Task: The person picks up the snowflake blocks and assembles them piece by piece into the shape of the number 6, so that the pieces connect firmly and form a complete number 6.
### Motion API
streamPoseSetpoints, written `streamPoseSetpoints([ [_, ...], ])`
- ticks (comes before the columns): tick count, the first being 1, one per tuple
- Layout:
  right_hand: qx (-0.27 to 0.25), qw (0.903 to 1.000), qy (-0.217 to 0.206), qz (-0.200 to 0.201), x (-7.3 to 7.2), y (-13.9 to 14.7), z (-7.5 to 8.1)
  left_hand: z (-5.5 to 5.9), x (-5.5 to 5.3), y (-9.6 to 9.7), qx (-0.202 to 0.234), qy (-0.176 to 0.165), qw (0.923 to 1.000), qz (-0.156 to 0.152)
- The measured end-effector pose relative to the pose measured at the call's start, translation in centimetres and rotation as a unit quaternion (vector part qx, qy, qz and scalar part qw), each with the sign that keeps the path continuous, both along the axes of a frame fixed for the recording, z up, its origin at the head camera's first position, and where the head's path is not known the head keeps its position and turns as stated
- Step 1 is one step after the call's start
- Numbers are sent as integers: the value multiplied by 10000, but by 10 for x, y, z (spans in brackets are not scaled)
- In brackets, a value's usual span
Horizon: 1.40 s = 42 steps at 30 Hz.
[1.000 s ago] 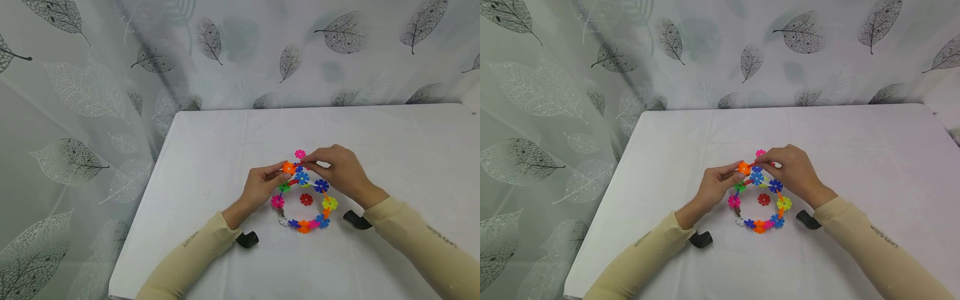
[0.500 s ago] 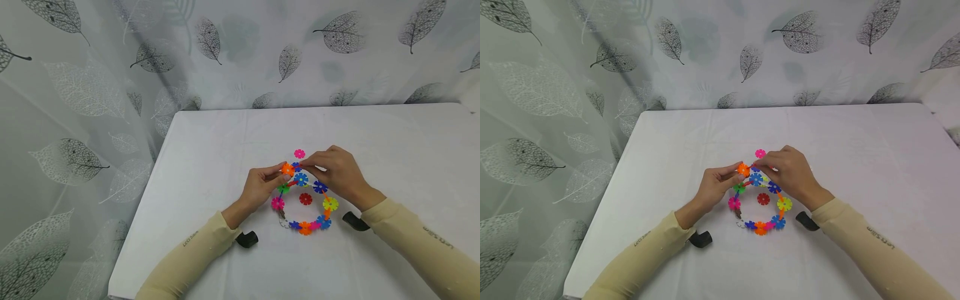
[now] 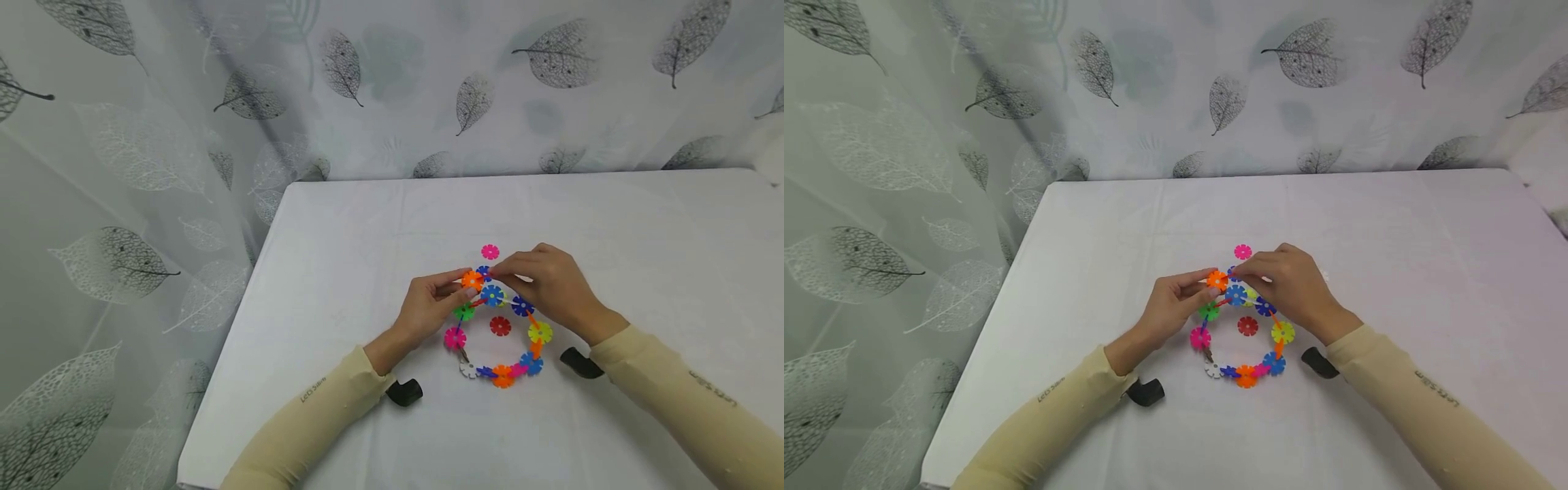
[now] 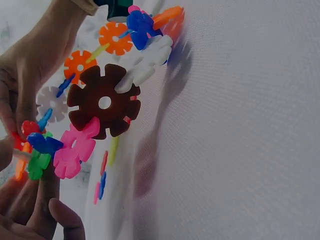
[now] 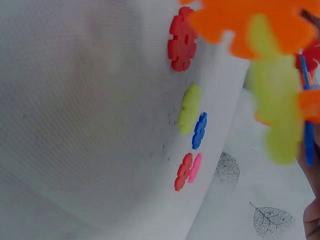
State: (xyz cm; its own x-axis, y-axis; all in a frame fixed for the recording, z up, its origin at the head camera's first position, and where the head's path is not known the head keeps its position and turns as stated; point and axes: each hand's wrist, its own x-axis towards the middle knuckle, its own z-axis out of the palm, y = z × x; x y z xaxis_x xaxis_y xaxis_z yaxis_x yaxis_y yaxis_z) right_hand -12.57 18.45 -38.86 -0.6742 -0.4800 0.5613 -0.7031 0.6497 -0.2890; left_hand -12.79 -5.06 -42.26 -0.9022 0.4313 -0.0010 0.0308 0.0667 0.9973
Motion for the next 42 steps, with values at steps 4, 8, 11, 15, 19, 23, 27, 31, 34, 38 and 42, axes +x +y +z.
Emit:
streamPoseSetpoints([
  [4,-147,9992,-382,-24,0,3,0,2,-1,1,-177,-86,9998,1],
  [8,-317,9957,-871,-17,0,5,-1,6,0,1,-406,-267,9988,-46],
  [11,-458,9921,-1166,62,0,6,-1,7,0,3,-547,-449,9975,-60],
  [15,-683,9886,-1336,111,-2,7,-1,6,0,6,-607,-739,9954,-53],
  [19,-952,9855,-1391,-177,-5,11,-3,4,0,8,-587,-942,9938,69],
  [23,-1390,9749,-1627,-617,-7,16,-4,2,-1,8,-506,-1081,9927,186],
  [27,-1607,9662,-1834,-838,-7,19,-7,1,-1,7,-413,-1200,9916,229],
  [31,-1536,9677,-1860,-729,-8,18,-6,3,-2,6,-348,-1280,9908,253],
  [34,-1190,9768,-1747,-357,-9,15,-5,3,-2,6,-278,-1292,9910,225],
  [38,-516,9877,-1451,285,-9,9,-3,2,-1,5,-243,-952,9950,152],
  [42,-233,9929,-1028,546,-7,5,2,-3,-1,4,-366,-196,9991,48],
])
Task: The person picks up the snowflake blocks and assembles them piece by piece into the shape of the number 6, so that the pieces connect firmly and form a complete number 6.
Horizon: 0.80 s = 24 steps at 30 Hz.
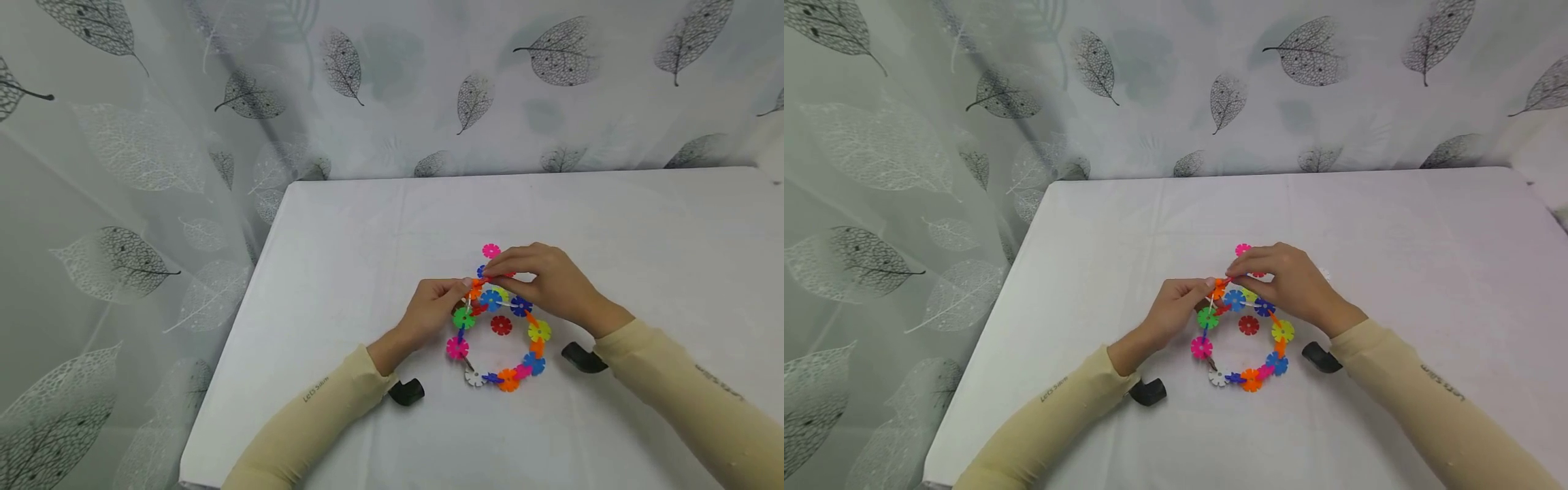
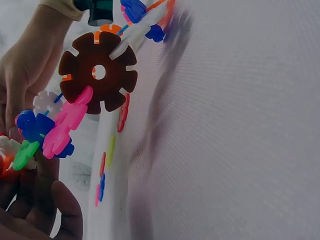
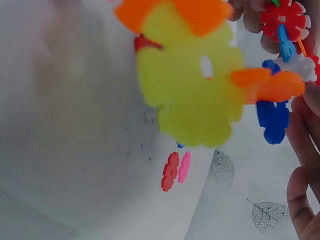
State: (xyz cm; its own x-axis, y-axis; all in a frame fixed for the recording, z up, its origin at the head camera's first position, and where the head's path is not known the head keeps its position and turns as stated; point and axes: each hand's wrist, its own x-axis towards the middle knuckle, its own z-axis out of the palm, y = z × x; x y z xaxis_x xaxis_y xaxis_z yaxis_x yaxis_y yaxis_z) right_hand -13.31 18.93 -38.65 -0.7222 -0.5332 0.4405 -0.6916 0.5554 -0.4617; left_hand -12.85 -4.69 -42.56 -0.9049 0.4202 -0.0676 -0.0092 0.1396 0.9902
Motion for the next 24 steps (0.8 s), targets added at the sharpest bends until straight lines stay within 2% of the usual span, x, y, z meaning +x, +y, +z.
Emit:
streamPoseSetpoints([
  [2,22,9999,142,14,0,-1,3,-1,0,-1,-46,290,9995,-108],
  [4,40,9998,166,28,0,-1,5,-2,1,-1,-59,399,9990,-174],
  [15,295,9992,216,-161,2,0,5,5,11,-1,-93,636,9979,-92],
  [19,357,9986,386,-71,3,-1,7,5,12,-2,-7,665,9978,-9],
  [24,373,9969,687,91,4,-2,9,5,12,-2,120,749,9971,-56],
])
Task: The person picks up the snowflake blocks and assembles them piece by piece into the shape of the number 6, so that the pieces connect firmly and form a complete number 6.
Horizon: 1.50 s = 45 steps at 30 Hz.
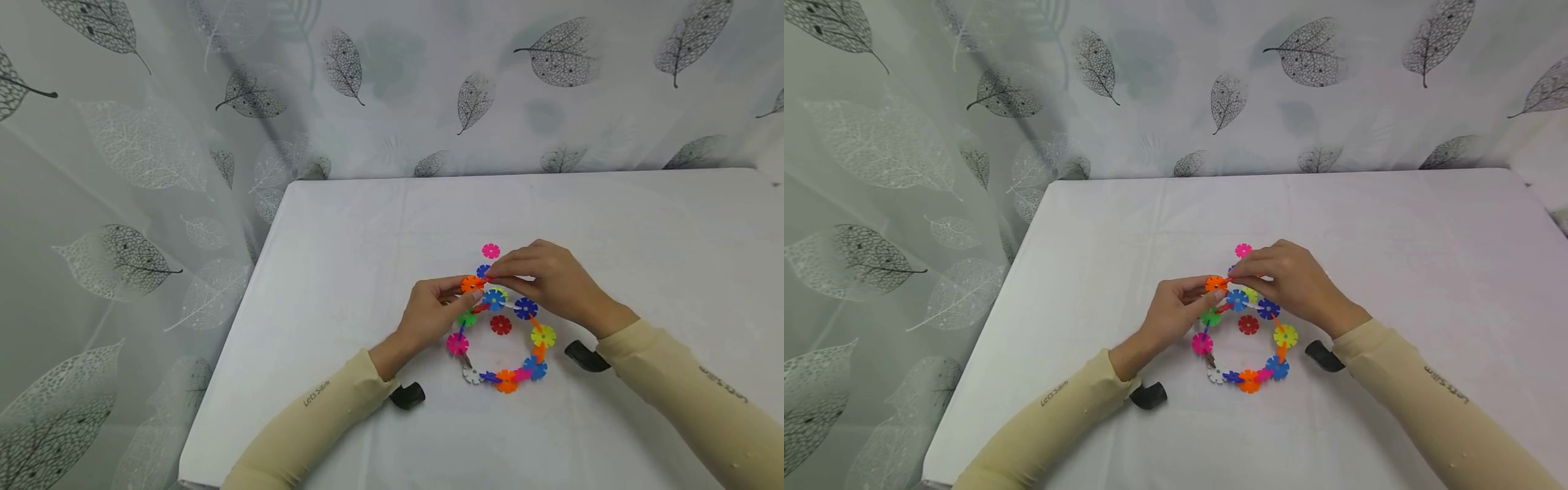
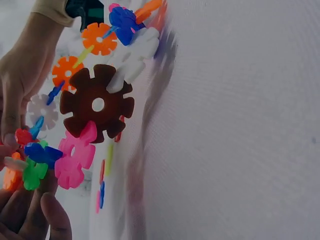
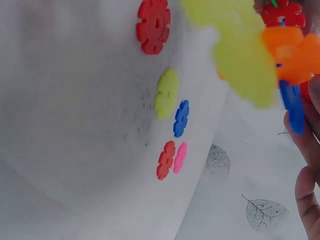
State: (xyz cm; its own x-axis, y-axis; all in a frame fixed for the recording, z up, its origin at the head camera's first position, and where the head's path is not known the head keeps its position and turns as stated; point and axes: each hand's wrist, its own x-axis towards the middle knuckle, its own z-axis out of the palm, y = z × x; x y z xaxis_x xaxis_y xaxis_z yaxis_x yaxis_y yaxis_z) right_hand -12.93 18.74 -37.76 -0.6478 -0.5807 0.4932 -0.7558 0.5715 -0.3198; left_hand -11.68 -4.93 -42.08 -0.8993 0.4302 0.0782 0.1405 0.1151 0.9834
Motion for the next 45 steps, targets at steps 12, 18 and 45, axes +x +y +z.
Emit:
streamPoseSetpoints([
  [12,-337,9992,-227,64,2,5,-7,-2,3,5,228,-160,9996,58],
  [18,608,9951,736,240,2,3,-1,-1,3,6,54,-263,9992,297],
  [45,775,9911,1072,171,6,2,-6,-2,-5,3,-417,3,9988,248],
])
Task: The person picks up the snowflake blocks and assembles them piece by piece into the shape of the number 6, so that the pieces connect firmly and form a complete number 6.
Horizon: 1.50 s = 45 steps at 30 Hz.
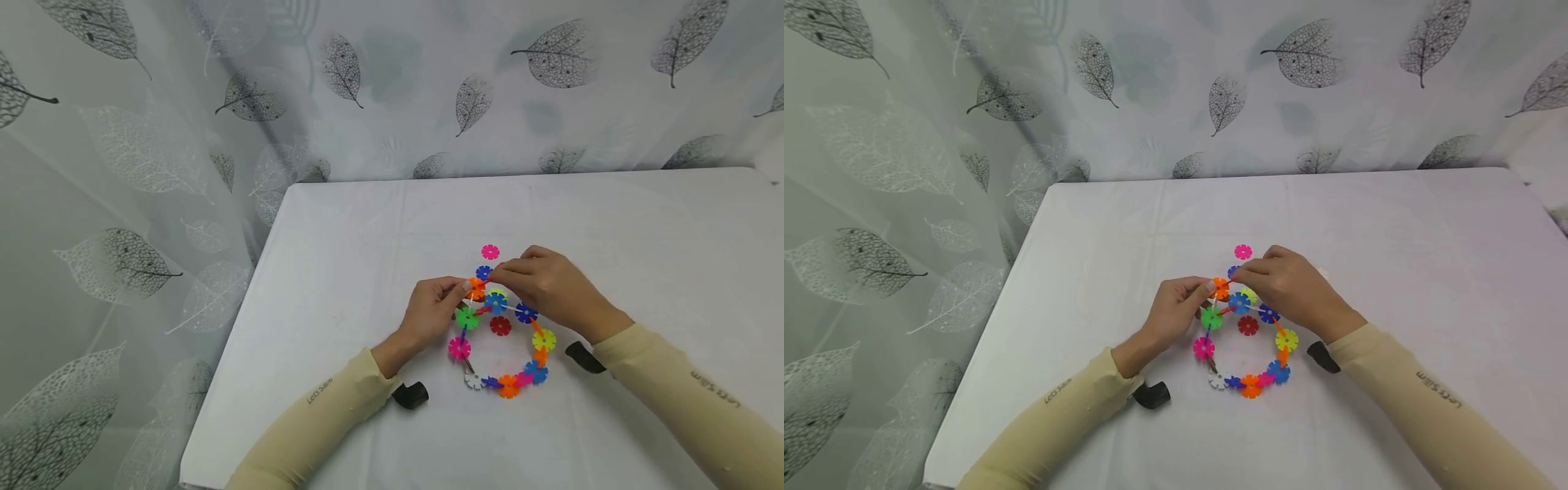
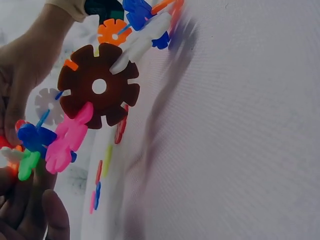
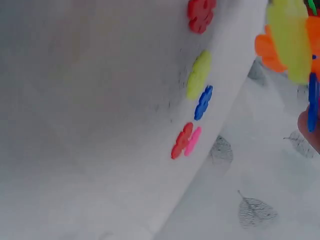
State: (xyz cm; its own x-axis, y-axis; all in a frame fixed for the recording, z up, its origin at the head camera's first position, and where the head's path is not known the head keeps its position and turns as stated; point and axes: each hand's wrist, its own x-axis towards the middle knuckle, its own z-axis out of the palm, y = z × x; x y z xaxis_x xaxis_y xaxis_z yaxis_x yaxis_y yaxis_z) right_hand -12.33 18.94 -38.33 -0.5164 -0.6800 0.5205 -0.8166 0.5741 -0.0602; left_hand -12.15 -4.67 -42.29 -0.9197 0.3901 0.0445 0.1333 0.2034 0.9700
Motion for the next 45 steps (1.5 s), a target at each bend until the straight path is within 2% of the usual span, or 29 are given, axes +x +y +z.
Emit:
streamPoseSetpoints([
  [5,805,9916,959,315,1,-6,5,0,-1,-2,-121,75,9999,43],
  [9,1005,9871,1196,339,4,-10,6,0,-1,-2,-210,91,9997,90],
  [12,734,9933,852,272,3,-8,4,0,-1,-3,-276,158,9995,49],
  [16,-68,9998,194,-24,1,5,1,-4,-3,-6,-216,137,9996,99],
  [20,-530,9971,-295,-464,-2,18,-2,-9,-3,-10,-12,-29,9998,213],
  [25,-836,9881,-911,-912,-6,22,-8,-9,-3,-9,181,-174,9996,134],
  [28,-1121,9770,-1345,-1214,-6,22,-12,-9,-2,-8,233,-268,9993,143],
  [32,-1552,9532,-2016,-1632,-6,20,-13,-9,0,-7,278,-478,9983,174],
  [36,-1911,9306,-2493,-1877,-6,16,-8,-7,1,-6,196,-585,9980,141],
  [40,-2162,9077,-3037,-1924,-5,10,-2,-4,2,-5,156,-548,9983,119],
  [45,-2254,8780,-3828,-1785,-5,-1,7,-2,4,-4,248,-366,9990,65],
])
